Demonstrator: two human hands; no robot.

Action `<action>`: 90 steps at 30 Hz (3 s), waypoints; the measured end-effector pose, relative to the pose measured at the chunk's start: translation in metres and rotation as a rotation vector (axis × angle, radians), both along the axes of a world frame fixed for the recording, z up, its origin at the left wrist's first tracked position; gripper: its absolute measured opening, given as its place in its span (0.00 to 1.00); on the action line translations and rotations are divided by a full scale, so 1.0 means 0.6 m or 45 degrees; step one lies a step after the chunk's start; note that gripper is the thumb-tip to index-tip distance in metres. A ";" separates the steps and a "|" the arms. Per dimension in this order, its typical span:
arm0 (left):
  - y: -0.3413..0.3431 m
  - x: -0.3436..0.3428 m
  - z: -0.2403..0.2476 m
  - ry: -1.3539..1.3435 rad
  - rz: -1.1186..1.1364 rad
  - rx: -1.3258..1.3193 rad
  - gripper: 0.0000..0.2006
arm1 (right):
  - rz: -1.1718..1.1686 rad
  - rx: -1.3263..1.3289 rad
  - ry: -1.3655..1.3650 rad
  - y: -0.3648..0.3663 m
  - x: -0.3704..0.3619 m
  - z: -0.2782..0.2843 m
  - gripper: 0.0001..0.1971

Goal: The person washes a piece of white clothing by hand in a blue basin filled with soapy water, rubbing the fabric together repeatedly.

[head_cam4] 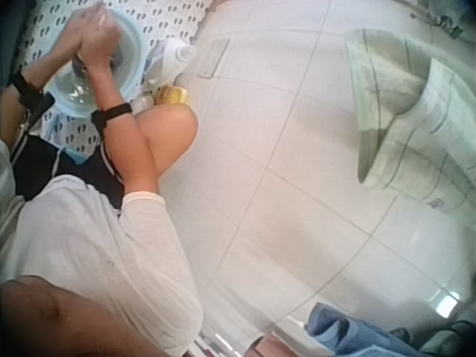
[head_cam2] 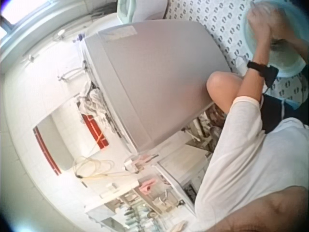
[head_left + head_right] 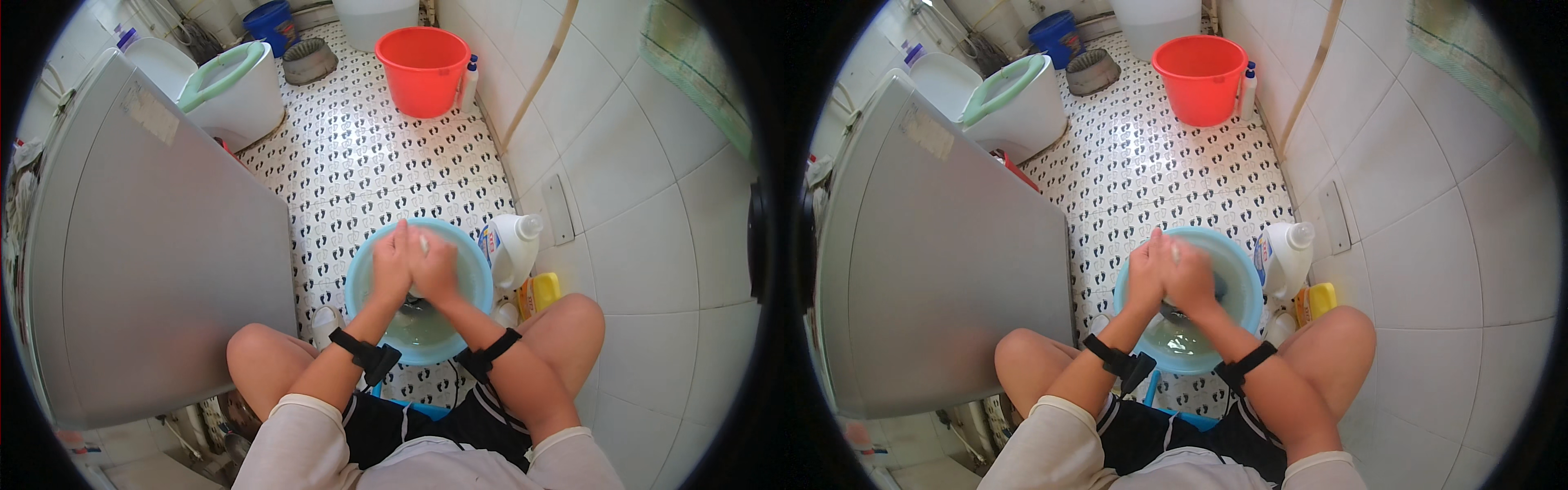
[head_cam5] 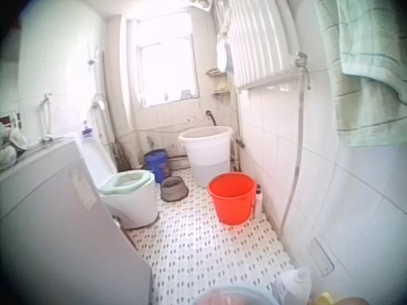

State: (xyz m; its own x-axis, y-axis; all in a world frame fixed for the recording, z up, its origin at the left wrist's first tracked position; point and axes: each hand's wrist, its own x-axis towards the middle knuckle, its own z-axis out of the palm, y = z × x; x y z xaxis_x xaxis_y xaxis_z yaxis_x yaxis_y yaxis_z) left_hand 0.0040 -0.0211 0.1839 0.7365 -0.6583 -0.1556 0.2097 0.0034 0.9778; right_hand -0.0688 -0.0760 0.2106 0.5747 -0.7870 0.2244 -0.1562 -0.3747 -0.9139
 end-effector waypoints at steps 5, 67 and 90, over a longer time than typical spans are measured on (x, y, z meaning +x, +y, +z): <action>0.000 0.020 -0.027 -0.138 0.039 0.077 0.22 | 0.013 -0.126 -0.078 0.011 0.005 -0.010 0.16; 0.006 0.006 -0.003 -0.320 -0.006 0.186 0.23 | -0.075 0.029 -0.060 0.029 0.005 0.014 0.17; -0.014 -0.032 -0.001 -0.179 0.000 0.019 0.23 | -0.314 0.033 0.055 -0.019 -0.005 -0.008 0.17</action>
State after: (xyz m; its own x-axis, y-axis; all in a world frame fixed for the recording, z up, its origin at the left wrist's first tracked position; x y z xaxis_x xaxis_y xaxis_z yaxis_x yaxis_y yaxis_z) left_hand -0.0153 -0.0296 0.1834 0.7519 -0.6565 -0.0606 0.0703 -0.0116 0.9975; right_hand -0.0715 -0.0877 0.2059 0.3732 -0.9098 0.1817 -0.2791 -0.2969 -0.9132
